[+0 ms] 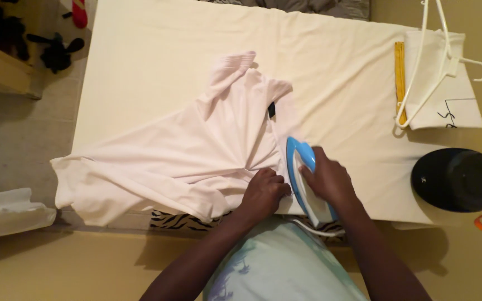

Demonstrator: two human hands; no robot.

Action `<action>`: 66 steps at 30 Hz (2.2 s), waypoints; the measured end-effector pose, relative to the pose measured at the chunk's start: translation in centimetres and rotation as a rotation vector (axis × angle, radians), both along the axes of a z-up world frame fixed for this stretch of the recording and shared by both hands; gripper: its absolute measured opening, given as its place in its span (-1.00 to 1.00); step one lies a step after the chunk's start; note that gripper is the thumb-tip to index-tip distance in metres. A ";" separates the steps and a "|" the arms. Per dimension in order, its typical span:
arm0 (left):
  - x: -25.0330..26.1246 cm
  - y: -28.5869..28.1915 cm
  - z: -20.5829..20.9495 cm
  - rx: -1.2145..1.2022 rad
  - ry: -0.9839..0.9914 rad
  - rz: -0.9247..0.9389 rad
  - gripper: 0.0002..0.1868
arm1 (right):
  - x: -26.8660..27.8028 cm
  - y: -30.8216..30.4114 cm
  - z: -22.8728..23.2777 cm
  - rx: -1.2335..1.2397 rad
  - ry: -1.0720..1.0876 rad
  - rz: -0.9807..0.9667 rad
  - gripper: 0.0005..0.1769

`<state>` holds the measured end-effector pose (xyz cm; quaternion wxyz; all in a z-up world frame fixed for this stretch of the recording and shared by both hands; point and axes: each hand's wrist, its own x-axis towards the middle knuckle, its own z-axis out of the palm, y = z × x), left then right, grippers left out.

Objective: Ironing a white long-sleeved shirt on a flat surface using a hand iron.

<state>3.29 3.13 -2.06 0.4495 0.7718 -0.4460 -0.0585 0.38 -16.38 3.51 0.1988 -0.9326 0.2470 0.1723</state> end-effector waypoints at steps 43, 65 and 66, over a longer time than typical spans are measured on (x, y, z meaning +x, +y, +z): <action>2.9 -2.0 1.8 0.061 0.040 0.381 -0.28 | 8.0 -0.6 1.3 0.049 0.020 -0.078 -0.42; -1.0 0.3 0.3 0.059 0.034 0.155 -0.92 | 1.6 0.9 1.3 0.066 0.027 -0.193 -0.35; -0.9 0.2 0.3 0.057 0.037 0.155 -0.91 | 1.2 0.7 0.9 0.055 -0.019 -0.174 -0.36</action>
